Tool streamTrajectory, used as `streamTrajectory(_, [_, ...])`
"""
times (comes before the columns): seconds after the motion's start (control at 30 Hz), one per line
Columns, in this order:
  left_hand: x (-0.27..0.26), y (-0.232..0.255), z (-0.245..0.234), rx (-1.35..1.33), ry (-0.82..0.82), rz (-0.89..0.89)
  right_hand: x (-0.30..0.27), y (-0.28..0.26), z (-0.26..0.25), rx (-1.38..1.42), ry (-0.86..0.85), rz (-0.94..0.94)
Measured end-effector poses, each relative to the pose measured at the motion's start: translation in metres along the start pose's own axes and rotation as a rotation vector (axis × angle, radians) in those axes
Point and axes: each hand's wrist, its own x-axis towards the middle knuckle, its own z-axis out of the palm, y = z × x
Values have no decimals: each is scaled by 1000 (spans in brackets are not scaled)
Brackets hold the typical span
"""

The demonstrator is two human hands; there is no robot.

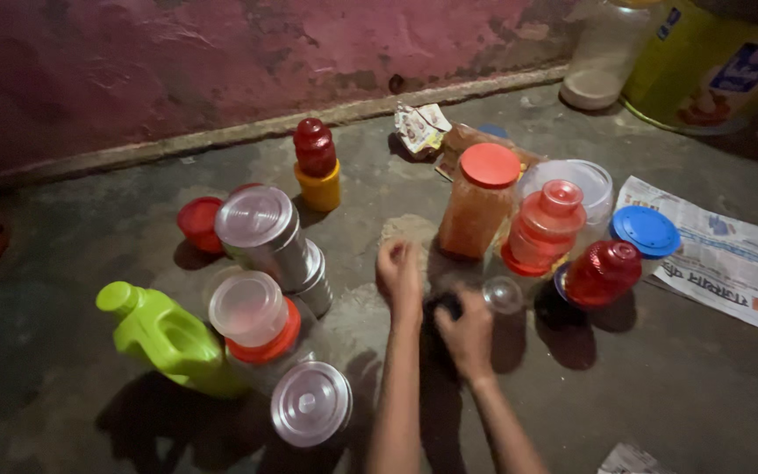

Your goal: The person scrubs the exterior of a red plastic bottle and a red plastic lid with a dark cloth. They handle the items on a concrete floor surrounded by other containers and newspapers.

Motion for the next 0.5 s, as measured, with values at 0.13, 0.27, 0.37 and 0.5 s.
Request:
streamTrajectory(0.13, [75, 86, 37, 322, 2, 586, 70, -47, 5, 77, 121, -169])
streamTrajectory(0.27, [146, 174, 30, 885, -165, 398, 132, -101, 10, 158, 129, -260])
streamTrajectory(0.37, [168, 200, -10, 930, -9, 395, 171, -144, 14, 149, 1, -255])
streamTrajectory(0.5, [160, 183, -57, 764, 29, 146, 214, -189, 10, 116, -102, -564])
